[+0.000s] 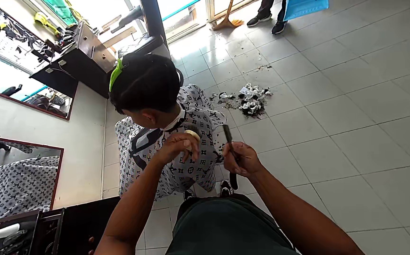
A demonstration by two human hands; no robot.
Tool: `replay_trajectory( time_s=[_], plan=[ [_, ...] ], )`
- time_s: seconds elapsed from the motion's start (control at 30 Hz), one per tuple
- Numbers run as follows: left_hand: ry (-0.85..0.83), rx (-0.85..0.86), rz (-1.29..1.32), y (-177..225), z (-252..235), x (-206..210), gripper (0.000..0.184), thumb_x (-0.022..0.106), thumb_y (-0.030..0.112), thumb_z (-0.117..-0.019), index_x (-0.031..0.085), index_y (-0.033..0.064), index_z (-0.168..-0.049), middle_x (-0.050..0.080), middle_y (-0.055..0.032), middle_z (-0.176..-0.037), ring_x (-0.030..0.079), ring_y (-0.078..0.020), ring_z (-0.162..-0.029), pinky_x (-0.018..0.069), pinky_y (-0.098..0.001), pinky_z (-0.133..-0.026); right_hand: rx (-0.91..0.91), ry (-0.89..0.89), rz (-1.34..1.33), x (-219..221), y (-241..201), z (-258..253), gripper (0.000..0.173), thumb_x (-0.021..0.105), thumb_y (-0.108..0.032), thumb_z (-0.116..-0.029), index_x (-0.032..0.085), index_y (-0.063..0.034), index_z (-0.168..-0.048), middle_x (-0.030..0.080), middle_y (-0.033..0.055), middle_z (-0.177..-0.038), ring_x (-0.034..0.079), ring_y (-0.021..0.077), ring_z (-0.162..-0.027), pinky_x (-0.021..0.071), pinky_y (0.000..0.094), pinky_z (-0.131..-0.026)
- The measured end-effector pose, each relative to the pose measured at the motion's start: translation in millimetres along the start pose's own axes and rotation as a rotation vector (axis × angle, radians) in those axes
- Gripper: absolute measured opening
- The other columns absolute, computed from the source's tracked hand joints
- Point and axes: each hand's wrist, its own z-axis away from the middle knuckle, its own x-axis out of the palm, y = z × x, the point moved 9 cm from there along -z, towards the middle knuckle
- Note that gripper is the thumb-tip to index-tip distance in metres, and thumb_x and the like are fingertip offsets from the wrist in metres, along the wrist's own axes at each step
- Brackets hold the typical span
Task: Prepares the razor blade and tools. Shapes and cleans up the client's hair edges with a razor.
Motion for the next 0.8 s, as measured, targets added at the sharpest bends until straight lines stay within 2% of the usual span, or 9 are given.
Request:
replay_trajectory(
  time_s=[0.1,0.2,0.3,0.37,0.47,0.57,0.63,0.73,0.8],
  plan=[
    [-0.085,0.121,0.044,25.1,0.8,24.1,0.046,0.055,0.057,-0.0998,0.077,0.0172,-0.108,0.077,0.0011,-0.095,0.068,-0.0012,-0.075,0.0527,-0.0161,-0.062,0.287,0.064,0.153,7.0,33.8,-19.0,0.043,0.030,-0.022,-0.1109,0.069,-0.0052,-0.105,0.062,-0.0067,-0.057,0.050,-0.0018,-0.041,0.0408,0.0143,-0.040],
    [-0.007,0.138,0.001,29.2,0.8,7.1,0.043,0.056,0.055,-0.1002,0.077,0.0174,-0.108,0.076,-0.0001,-0.095,0.067,-0.0018,-0.075,0.0510,-0.0163,-0.062,0.199,0.110,-0.005,4.5,34.1,-30.2,0.046,0.027,-0.021,-0.1094,0.070,-0.0053,-0.108,0.060,-0.0082,-0.055,0.049,-0.0017,-0.041,0.0416,0.0144,-0.042],
    [0.040,0.106,-0.080,28.7,2.7,-0.4,0.042,0.057,0.054,-0.1002,0.077,0.0176,-0.108,0.077,0.0010,-0.093,0.067,-0.0006,-0.072,0.0513,-0.0158,-0.061,0.362,0.157,0.236,2.4,37.7,-39.4,0.041,0.031,-0.021,-0.1129,0.066,-0.0011,-0.109,0.059,-0.0058,-0.056,0.047,-0.0012,-0.041,0.0391,0.0144,-0.041],
    [0.229,0.201,-0.167,49.9,7.5,-17.1,0.042,0.056,0.056,-0.0999,0.077,0.0199,-0.104,0.075,0.0037,-0.086,0.065,-0.0008,-0.067,0.0516,-0.0159,-0.057,0.400,0.266,0.319,-14.4,42.7,-39.2,0.040,0.032,-0.021,-0.1133,0.064,0.0025,-0.116,0.058,-0.0034,-0.058,0.048,0.0017,-0.043,0.0406,0.0167,-0.043],
    [0.565,0.298,-0.212,64.1,17.2,-55.5,0.036,0.050,0.049,-0.1049,0.073,0.0212,-0.102,0.071,0.0023,-0.080,0.061,-0.0043,-0.058,0.0491,-0.0172,-0.049,0.269,0.395,0.279,-38.3,34.6,-29.7,0.033,0.028,-0.016,-0.1126,0.055,0.0021,-0.119,0.068,0.0015,-0.071,0.064,0.0072,-0.057,0.0547,0.0216,-0.056],
    [0.643,-0.073,-0.288,16.5,21.2,-63.7,0.020,0.049,0.023,-0.1053,0.068,0.0144,-0.108,0.074,-0.0001,-0.083,0.064,-0.0036,-0.057,0.0484,-0.0163,-0.045,0.098,0.490,0.514,-61.4,15.2,-14.2,0.024,0.036,-0.012,-0.1103,0.057,-0.0008,-0.111,0.077,0.0040,-0.097,0.071,0.0079,-0.092,0.0554,0.0287,-0.086],
    [0.612,-0.151,-0.341,8.5,17.9,-57.9,0.015,0.059,0.010,-0.0995,0.067,0.0082,-0.112,0.073,-0.0007,-0.086,0.063,-0.0030,-0.058,0.0490,-0.0164,-0.047,0.006,0.573,0.693,-76.0,-3.1,-7.1,0.023,0.042,-0.013,-0.1088,0.062,-0.0033,-0.108,0.075,0.0018,-0.108,0.067,0.0043,-0.099,0.0512,0.0274,-0.086],
    [0.657,0.041,-0.342,22.5,15.9,-61.6,0.014,0.057,0.012,-0.1025,0.070,0.0113,-0.108,0.075,0.0004,-0.087,0.065,-0.0020,-0.060,0.0499,-0.0153,-0.048,-0.111,0.670,0.588,-90.6,-23.9,-4.9,0.020,0.042,-0.011,-0.1080,0.062,-0.0089,-0.107,0.073,-0.0003,-0.121,0.069,0.0043,-0.098,0.0554,0.0222,-0.072],
    [0.623,-0.127,-0.335,8.9,14.1,-61.0,0.018,0.050,0.014,-0.1044,0.067,0.0112,-0.112,0.074,-0.0009,-0.088,0.066,-0.0030,-0.064,0.0484,-0.0154,-0.047,-0.195,0.653,0.364,-92.3,-30.2,-10.7,0.023,0.036,-0.011,-0.1096,0.060,-0.0134,-0.108,0.070,0.0006,-0.127,0.068,0.0149,-0.115,0.0607,0.0344,-0.088]
  ],
)
